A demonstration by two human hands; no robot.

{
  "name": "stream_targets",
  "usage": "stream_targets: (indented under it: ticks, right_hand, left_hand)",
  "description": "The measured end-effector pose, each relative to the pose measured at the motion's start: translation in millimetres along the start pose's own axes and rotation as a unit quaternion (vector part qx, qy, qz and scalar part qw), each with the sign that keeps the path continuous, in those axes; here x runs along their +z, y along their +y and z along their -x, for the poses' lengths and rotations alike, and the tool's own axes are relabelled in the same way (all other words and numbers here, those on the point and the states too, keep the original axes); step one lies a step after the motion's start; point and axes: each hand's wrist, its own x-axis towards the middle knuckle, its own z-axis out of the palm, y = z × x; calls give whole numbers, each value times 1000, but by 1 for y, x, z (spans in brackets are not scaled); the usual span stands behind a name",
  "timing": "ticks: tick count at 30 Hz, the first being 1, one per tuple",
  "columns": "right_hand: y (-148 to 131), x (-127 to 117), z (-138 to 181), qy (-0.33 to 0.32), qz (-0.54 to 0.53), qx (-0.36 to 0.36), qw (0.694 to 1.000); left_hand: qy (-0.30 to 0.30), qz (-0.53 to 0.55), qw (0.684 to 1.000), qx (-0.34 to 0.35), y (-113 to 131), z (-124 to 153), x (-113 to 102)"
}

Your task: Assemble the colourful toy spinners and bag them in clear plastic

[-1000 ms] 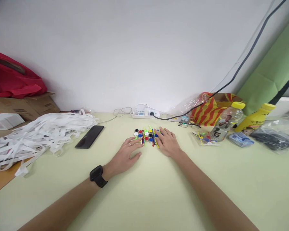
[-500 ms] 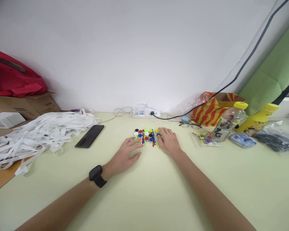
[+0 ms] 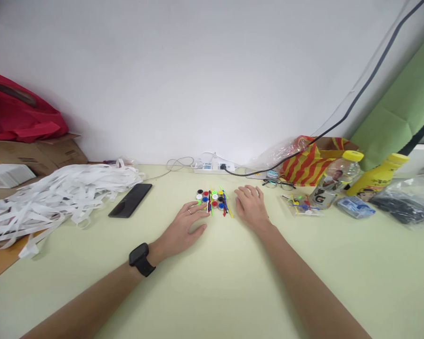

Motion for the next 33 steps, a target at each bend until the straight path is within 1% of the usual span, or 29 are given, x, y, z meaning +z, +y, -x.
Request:
stream_targets:
  ticks: [3,7,11,16,24,27,30,33]
  right_hand:
    - [-13,-3,0,-32,-28,-50,998]
    - [-24,-5,0,-52,-43,-55,996]
    - [-24,-5,-1,-61,-56,-47,995]
    - [-21,-4,-2,-73,-74,-55,993]
    - [-18,-1,-3,-82,-83,-50,992]
    - [-18,-2,-3,-68,-81,-35,994]
    - [-17,-5,-3,-35,-74,-14,997]
    - [-14,-11,-3,4,-60,-11,998]
  left_hand:
    - [6,-1,1000,8,0,0,0]
    - [13,10,1000,1,-1,0,1]
    - [15,15,1000,-1,-3,0,2]
    - [13,10,1000,-2,-5,1,4]
    - [20,18,1000,-3,-1,0,1]
    - [17,16,1000,-4,-1,0,0]
    - [21,17,1000,-2,-1,0,0]
    - [21,20,1000,-6,-1,0,-1]
